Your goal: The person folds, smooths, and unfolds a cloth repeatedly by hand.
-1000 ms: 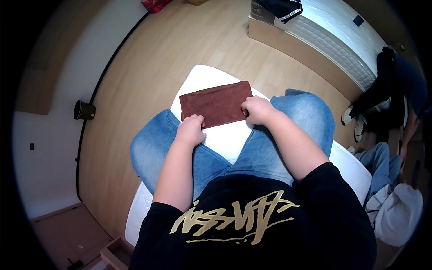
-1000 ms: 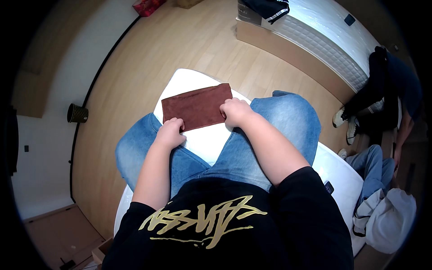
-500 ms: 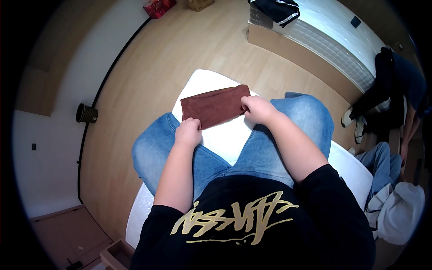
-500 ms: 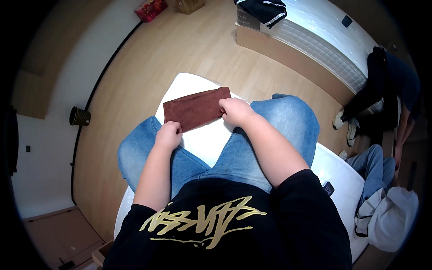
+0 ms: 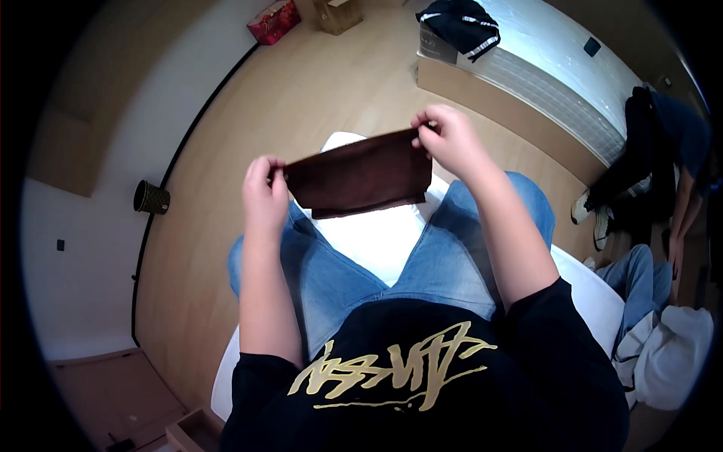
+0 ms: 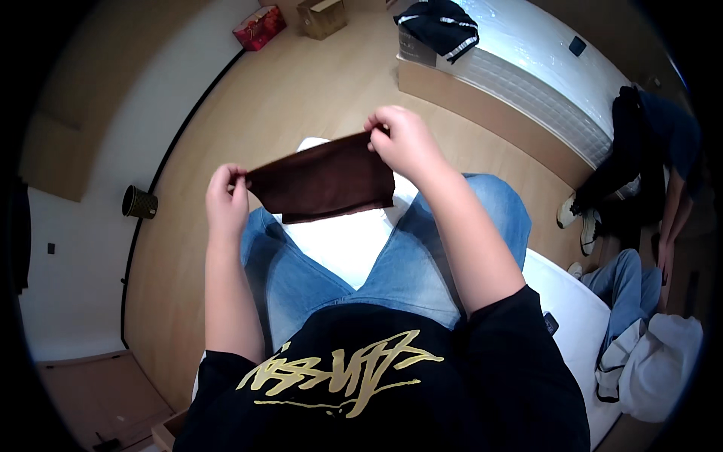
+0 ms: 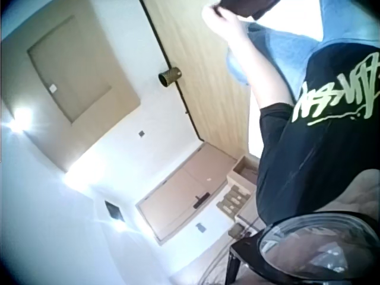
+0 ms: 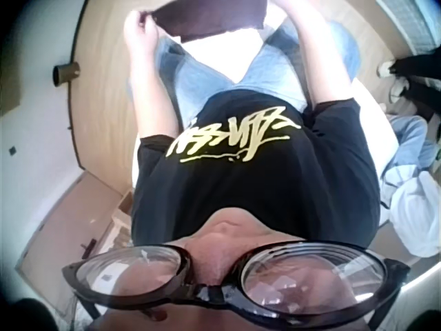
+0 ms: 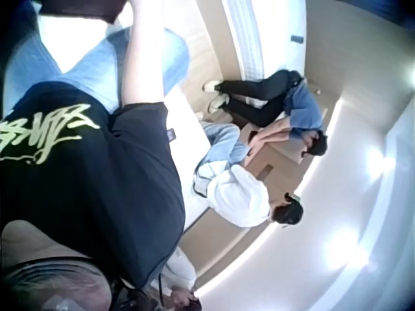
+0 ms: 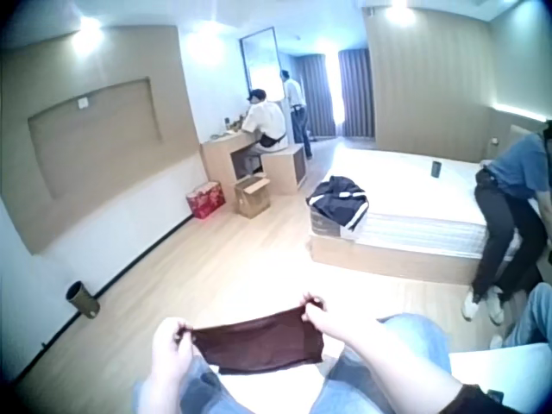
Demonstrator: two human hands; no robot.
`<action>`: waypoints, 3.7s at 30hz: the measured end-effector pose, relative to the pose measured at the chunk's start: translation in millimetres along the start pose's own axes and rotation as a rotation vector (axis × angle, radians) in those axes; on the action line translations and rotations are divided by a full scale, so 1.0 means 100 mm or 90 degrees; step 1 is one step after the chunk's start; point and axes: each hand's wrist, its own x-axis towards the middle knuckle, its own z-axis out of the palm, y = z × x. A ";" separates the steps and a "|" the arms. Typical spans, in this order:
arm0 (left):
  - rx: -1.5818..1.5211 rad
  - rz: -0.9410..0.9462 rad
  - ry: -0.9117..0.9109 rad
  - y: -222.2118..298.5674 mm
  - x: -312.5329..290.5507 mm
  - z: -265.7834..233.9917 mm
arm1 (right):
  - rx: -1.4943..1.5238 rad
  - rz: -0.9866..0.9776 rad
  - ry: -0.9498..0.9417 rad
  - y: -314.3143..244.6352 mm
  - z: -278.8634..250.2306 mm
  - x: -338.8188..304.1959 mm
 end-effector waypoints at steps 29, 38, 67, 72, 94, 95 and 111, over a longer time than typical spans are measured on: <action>-0.141 -0.297 -0.177 -0.86 -0.80 0.15 | 0.021 0.149 -0.116 0.95 0.29 -0.49; -0.103 -0.277 -0.154 -1.47 -0.38 0.79 | -0.072 0.160 -0.033 1.66 0.59 0.22; 0.374 0.096 -0.208 -0.68 -0.48 1.27 | -0.457 -0.209 0.009 1.38 1.27 -0.02; 0.385 0.107 -0.290 -0.67 -0.77 1.56 | -0.562 -0.174 -0.135 1.45 1.54 -0.33; 0.472 0.107 -0.476 -0.43 -1.26 1.25 | -0.666 -0.116 -0.327 1.04 1.28 -0.82; 0.462 0.128 -0.461 -0.44 -1.28 1.26 | -0.666 -0.116 -0.324 1.02 1.27 -0.83; 0.444 0.077 -0.376 -0.43 -1.16 1.15 | -0.672 -0.031 -0.184 1.12 1.23 -0.84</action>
